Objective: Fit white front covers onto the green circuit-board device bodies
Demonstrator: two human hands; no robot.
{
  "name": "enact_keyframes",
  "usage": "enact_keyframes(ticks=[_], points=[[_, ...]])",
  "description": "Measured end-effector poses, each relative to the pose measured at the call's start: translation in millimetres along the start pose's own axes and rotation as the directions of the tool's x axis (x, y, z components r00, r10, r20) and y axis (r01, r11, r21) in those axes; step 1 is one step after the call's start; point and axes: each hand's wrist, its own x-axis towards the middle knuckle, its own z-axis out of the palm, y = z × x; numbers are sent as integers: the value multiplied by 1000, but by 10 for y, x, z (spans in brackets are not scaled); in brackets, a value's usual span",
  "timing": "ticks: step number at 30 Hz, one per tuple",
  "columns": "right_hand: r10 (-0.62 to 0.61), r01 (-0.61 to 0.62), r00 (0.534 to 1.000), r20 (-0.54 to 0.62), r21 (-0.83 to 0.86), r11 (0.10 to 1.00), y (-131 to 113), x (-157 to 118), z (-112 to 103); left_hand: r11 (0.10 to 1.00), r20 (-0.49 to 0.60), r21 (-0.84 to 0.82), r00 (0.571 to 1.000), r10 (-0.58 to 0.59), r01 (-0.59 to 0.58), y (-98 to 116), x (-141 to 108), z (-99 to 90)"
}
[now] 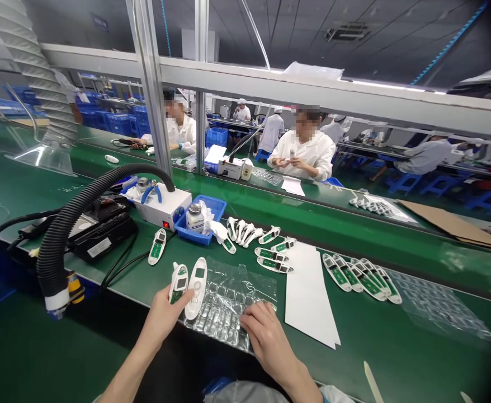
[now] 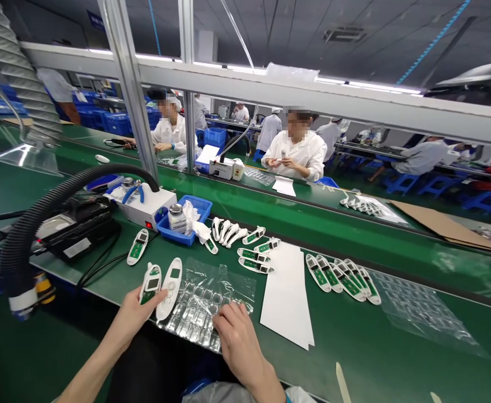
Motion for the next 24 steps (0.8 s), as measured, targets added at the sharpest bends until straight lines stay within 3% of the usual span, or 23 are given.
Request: enact_keyframes(ticks=[6, 8, 11, 14, 19, 21, 24], points=[[27, -38, 996, 86, 136, 990, -78, -39, -214, 991, 15, -28, 992, -127, 127, -117, -223, -157], [119, -122, 993, 26, 197, 973, 0, 25, -267, 989, -20, -62, 990, -139, 137, -110, -265, -194], [322, -300, 946, -49, 250, 921, 195, 114, -297, 977, -89, -161, 984, -156, 140, -39, -327, -181], [431, -419, 903, -4, 223, 880, 364, 137, -293, 960, -20, -245, 990, -141, 132, 73, -392, 9], [450, -447, 893, 20, 165, 879, 447, 74, -213, 929, 277, -323, 956, -91, 182, 175, -453, 605], [444, -435, 896, -11, 173, 884, 455, 51, -170, 936, 292, -292, 950, -109, 197, 149, -461, 774], [451, -429, 890, -59, 221, 876, 465, 31, -133, 946, 262, -257, 956, -129, 198, 76, -469, 874]])
